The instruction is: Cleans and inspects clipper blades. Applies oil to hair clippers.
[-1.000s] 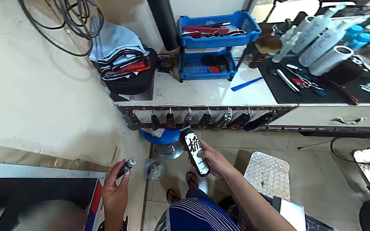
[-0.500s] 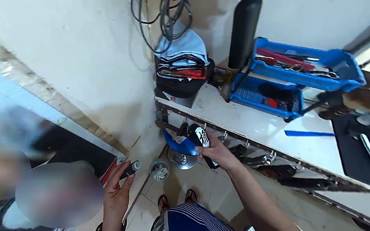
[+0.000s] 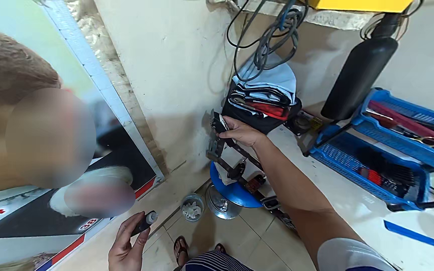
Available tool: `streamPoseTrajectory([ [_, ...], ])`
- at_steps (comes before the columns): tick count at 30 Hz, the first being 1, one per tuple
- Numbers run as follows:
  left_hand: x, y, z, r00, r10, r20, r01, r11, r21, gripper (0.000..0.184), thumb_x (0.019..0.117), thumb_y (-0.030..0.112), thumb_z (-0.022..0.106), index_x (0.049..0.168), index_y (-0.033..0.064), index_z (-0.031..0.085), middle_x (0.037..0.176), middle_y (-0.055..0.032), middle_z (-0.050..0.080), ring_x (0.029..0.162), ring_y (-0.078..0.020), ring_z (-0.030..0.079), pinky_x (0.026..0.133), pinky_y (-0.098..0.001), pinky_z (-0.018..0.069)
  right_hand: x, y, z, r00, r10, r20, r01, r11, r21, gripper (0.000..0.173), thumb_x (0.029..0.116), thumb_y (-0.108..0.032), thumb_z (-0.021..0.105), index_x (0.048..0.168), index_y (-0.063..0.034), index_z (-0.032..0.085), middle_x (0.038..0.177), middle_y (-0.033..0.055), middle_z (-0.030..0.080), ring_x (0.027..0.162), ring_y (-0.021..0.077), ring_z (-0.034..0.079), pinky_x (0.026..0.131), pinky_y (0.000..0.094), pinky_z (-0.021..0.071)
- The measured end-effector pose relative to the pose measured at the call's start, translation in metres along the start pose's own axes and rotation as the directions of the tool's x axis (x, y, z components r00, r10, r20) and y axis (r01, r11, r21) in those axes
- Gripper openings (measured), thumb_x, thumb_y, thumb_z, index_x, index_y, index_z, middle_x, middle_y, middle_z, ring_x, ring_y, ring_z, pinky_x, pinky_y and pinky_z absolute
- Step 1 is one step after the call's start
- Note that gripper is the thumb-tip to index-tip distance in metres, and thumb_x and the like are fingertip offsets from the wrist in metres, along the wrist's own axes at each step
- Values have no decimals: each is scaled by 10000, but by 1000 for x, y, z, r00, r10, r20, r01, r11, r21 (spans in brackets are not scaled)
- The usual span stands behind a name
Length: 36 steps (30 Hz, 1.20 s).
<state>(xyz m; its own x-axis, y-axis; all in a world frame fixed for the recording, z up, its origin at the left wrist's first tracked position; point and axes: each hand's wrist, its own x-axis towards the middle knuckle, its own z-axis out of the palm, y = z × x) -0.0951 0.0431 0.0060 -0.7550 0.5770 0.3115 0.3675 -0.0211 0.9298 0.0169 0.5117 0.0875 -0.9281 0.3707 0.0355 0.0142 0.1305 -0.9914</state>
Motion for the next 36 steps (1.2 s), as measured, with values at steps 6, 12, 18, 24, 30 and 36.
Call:
streamPoseTrajectory([
  [6,-15,5,-4,997,-31,-67,31,1000,5,361,938,115,720,1294,64,688,1319,-39,644,1200,-143,617,1025,-325,535,31,6,-2,990,64,128,-60,997,-39,680,873,-14,689,1501,-76,437,1339,127,628,1170,172,642,1008,348,538],
  [12,-29,9,-4,992,-22,-125,22,1000,3,362,945,140,728,1301,92,689,1330,-16,640,1197,-139,620,1024,-320,539,39,-4,9,944,175,280,-59,924,-379,694,847,4,750,1484,-110,500,1387,135,607,1215,212,629,1026,427,534],
  [18,-38,10,-2,986,-56,-155,59,998,9,367,941,124,727,1300,58,683,1331,-46,635,1191,-154,623,1009,-325,549,37,6,2,939,190,288,-108,955,-276,662,867,9,719,1478,-108,494,1337,140,635,1166,206,650,993,410,549],
  [24,-30,18,18,991,-32,-130,33,999,5,359,933,112,724,1289,72,696,1328,-41,644,1202,-155,624,1024,-310,541,36,38,66,899,270,345,140,569,-810,580,806,-116,834,1347,-79,629,1166,211,700,1083,392,671,932,652,513],
  [30,-41,18,31,994,0,-113,-2,1000,-17,363,938,127,727,1300,103,695,1337,-24,638,1214,-153,616,1034,-322,536,15,86,118,803,596,7,6,3,-1000,359,985,22,538,1336,89,573,1315,324,596,1262,493,552,1119,650,356],
  [36,-64,19,38,990,-32,-138,27,999,-34,362,937,128,732,1295,87,695,1331,-25,642,1206,-139,621,1025,-312,540,17,128,113,757,602,-256,-21,-369,-929,390,1012,22,458,1384,134,497,1440,278,515,1327,389,537,1187,514,323],
])
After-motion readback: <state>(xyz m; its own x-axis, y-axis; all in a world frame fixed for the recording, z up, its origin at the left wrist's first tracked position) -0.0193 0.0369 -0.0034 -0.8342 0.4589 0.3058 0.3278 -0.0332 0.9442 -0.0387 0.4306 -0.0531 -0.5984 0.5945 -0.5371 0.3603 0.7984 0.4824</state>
